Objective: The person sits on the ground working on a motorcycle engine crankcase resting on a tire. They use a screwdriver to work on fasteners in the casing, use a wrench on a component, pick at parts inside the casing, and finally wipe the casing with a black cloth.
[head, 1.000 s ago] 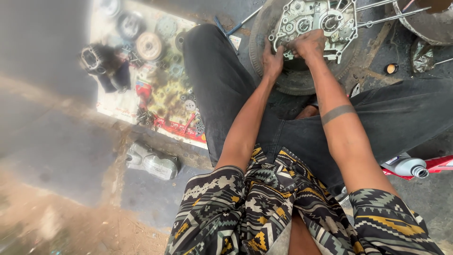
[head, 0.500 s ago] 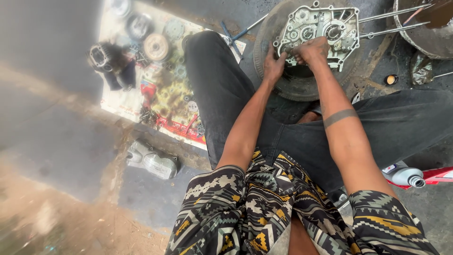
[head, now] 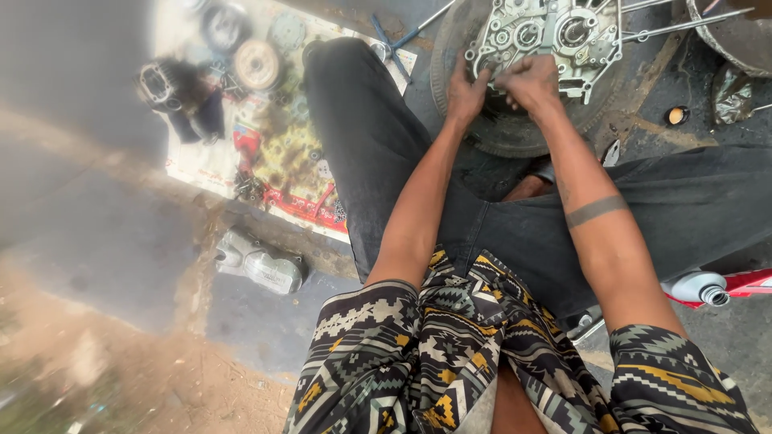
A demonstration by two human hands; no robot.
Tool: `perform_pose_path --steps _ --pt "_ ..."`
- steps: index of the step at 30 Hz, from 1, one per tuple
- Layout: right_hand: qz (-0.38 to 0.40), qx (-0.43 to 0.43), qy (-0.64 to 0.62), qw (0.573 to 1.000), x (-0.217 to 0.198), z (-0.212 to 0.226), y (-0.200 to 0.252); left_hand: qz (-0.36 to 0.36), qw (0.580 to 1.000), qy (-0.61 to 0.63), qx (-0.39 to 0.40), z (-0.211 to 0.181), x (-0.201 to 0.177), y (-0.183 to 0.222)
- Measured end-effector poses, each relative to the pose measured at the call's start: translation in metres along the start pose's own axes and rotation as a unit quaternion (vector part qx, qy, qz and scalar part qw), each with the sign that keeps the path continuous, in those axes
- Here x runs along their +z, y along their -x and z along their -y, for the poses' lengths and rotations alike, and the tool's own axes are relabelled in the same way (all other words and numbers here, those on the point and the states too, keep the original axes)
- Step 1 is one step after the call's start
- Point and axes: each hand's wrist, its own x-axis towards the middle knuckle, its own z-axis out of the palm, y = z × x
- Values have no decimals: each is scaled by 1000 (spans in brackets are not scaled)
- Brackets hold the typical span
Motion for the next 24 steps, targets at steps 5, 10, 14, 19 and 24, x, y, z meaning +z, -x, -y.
perform_pose_path --steps 5,10,14,19,24 --pt "307 54 215 925 47 -59 16 31 996 -73 -26 24 -10 -17" --pt "324 70 433 838 137 -96 8 39 993 -100 49 48 -8 -29" --pt "298 -17 501 812 155 -110 22 50 994 -76 59 28 -12 -16" --pt "283 47 476 831 230 -297 -43 37 997 -60 -29 24 -8 -9" --pt "333 -158 504 781 207 -299 -49 71 990 -3 -122 -26 -21 -4"
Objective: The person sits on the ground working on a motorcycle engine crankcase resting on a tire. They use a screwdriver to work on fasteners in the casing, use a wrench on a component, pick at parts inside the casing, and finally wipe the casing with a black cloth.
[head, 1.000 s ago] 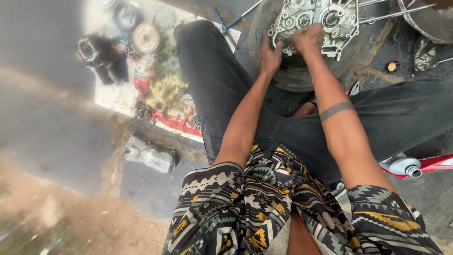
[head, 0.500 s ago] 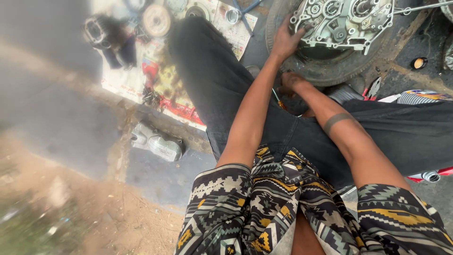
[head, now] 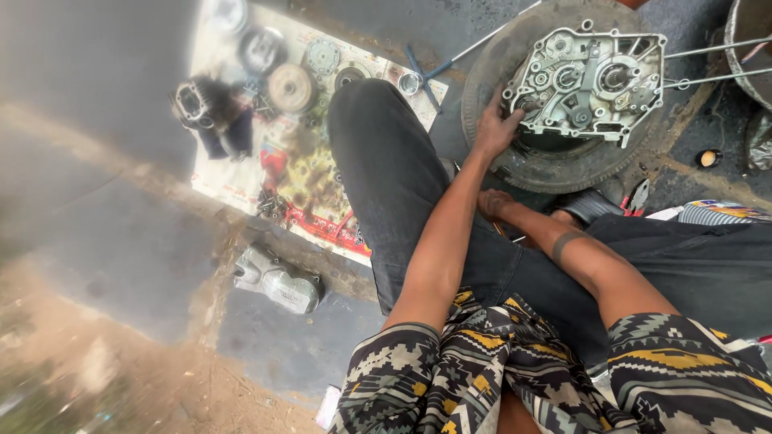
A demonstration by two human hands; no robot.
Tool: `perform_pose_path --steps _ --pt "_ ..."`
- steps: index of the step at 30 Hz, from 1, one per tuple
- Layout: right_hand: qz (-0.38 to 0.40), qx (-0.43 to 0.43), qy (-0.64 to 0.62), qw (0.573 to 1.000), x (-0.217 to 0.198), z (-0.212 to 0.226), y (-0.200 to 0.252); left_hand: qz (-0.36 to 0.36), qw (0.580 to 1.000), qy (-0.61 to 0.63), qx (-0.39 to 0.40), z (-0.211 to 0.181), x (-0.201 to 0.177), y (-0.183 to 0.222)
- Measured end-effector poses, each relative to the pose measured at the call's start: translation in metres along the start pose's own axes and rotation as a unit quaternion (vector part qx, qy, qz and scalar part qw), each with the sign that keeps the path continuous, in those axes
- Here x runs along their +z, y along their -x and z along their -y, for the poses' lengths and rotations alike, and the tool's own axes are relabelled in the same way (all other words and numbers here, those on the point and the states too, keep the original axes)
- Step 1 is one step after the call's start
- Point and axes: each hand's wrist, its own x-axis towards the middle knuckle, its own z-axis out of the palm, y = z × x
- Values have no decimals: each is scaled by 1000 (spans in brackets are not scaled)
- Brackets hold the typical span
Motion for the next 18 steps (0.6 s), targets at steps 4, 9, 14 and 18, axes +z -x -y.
perform_pose_path --steps 4,9,14,18 --pt "-5 33 -130 991 -148 39 119 4 997 -29 78 36 0 -25" --pt "33 43 -165 985 -240 4 246 34 997 -54 41 26 -7 -23" --pt "-163 56 -148 974 -297 20 371 49 993 41 100 39 -6 -28" --pt "-318 146 -74 934 -313 75 399 34 996 -2 76 26 -8 -22"
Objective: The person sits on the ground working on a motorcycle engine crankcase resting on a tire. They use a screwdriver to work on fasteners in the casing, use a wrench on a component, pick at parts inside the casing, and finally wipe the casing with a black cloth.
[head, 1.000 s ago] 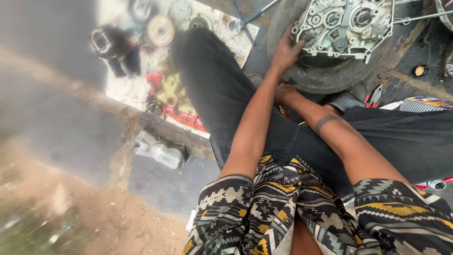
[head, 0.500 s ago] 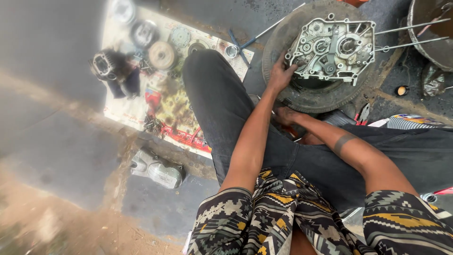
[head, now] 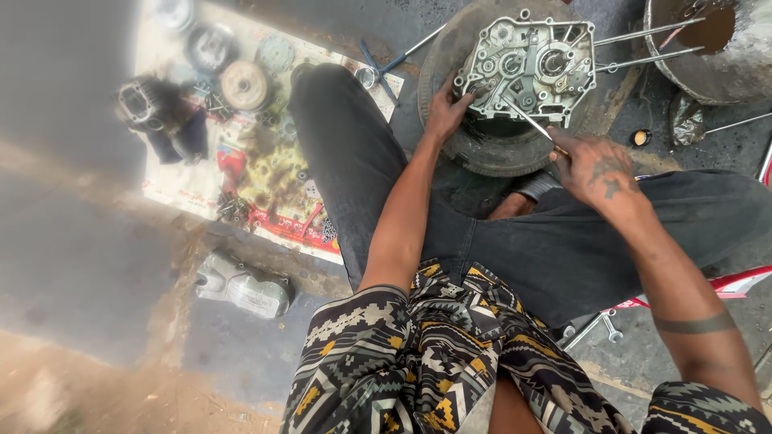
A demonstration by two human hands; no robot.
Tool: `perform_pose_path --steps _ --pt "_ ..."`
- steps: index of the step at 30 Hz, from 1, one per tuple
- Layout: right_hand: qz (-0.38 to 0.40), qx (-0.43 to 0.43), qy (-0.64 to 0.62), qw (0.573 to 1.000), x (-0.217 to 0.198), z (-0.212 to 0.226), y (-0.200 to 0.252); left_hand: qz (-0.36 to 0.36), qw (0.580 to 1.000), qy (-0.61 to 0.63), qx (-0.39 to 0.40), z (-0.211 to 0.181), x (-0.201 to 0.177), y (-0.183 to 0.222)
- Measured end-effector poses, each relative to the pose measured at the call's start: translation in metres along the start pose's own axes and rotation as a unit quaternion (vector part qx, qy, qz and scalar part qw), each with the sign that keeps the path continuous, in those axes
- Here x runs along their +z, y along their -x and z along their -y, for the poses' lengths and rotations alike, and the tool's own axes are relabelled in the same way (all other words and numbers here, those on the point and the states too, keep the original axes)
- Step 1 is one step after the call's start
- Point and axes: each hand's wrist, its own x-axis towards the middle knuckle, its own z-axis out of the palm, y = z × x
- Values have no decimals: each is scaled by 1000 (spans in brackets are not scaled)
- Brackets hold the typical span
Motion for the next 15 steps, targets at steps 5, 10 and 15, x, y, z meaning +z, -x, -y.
perform_pose_path --steps 5,10,15 --pt "-75 11 -70 995 48 12 4 -19 998 -16 58 18 5 -8" --pt "-180 1 -88 980 69 30 8 -23 998 -58 -14 -21 4 6" --pt "-230 30 -72 970 91 29 7 -44 996 -73 21 -17 7 2"
